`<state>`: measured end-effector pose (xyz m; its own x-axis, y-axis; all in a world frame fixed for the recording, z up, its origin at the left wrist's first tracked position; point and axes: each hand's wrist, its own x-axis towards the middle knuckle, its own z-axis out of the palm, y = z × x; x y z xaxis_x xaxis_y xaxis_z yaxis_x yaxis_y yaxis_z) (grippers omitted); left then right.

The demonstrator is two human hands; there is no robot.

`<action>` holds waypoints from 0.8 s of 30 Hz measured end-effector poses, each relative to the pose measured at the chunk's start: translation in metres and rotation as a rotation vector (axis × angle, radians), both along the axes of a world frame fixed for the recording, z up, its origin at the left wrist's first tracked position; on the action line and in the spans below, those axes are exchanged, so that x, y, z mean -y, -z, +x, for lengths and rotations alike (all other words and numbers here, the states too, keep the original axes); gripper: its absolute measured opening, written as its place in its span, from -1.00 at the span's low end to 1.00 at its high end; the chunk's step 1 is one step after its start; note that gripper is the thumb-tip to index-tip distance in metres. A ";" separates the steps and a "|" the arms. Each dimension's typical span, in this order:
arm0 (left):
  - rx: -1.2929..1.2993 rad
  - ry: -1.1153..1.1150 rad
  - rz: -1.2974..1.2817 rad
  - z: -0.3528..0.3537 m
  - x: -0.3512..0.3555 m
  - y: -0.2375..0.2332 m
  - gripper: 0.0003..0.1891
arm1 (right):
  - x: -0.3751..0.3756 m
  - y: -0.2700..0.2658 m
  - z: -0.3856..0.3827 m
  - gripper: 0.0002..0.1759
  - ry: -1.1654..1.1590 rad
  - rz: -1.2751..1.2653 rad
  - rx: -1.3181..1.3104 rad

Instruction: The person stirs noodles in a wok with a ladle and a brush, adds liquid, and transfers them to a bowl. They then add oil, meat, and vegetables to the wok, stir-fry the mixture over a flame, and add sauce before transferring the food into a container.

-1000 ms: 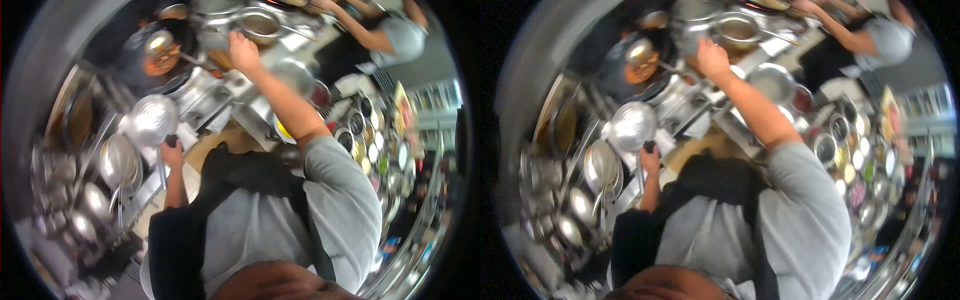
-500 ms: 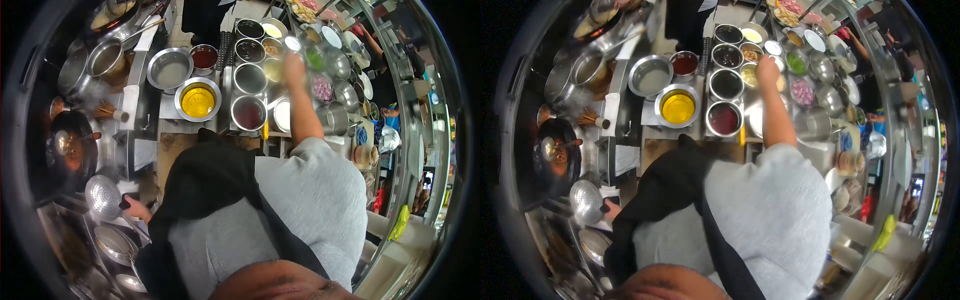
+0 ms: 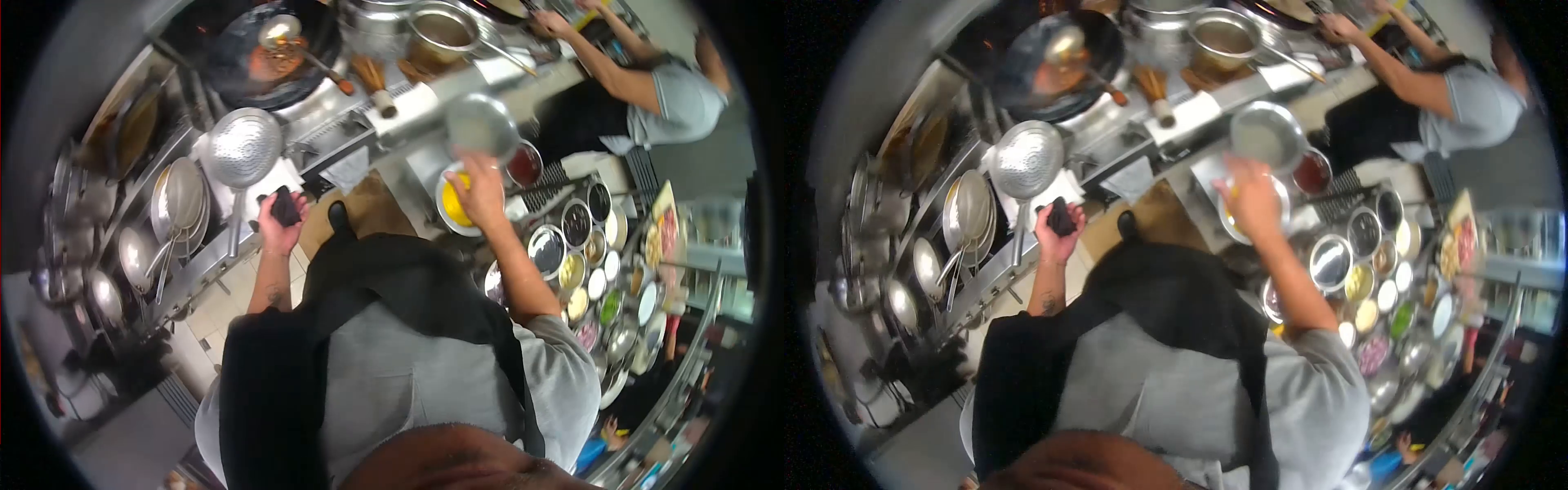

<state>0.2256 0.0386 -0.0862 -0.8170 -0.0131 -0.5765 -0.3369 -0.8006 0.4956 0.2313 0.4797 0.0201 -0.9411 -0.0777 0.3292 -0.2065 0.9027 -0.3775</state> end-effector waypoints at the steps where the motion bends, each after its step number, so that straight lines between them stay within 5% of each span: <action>1: -0.033 0.043 0.086 -0.010 0.000 -0.009 -0.57 | 0.034 -0.005 -0.027 -0.36 -0.048 -0.069 -0.051; 6: -0.104 0.206 0.002 -0.105 0.027 -0.023 -0.70 | 0.168 0.011 -0.205 -0.07 -0.088 -0.058 -0.140; 8: -0.065 0.186 -0.126 -0.149 0.033 -0.029 -0.67 | 0.191 0.041 -0.272 -0.10 -0.088 -0.109 0.169; 10: -0.018 0.196 -0.132 -0.192 0.042 -0.031 -0.63 | 0.205 0.046 -0.332 -0.29 -0.149 -0.995 1.065; 11: -0.018 0.225 -0.139 -0.212 0.051 -0.024 -0.60 | 0.222 0.000 -0.328 -0.50 0.032 -1.238 1.322; 14: 0.033 0.192 -0.169 -0.263 0.060 -0.015 -0.55 | 0.239 0.071 -0.381 -0.54 -0.138 -1.283 1.222; 16: 0.078 0.115 -0.168 -0.291 0.051 -0.018 -0.53 | 0.251 0.068 -0.390 -0.54 -0.210 -1.298 1.178; 18: 0.138 0.157 -0.172 -0.307 0.043 -0.012 -0.58 | 0.271 0.026 -0.345 -0.35 -0.209 0.004 0.420; 20: 0.159 0.265 -0.218 -0.311 0.035 -0.020 -0.63 | 0.250 0.031 -0.324 -0.20 -0.276 0.089 0.257; 24: 0.218 0.189 -0.199 -0.317 0.032 -0.020 -0.59 | 0.245 -0.036 -0.263 -0.18 -0.278 -0.085 0.392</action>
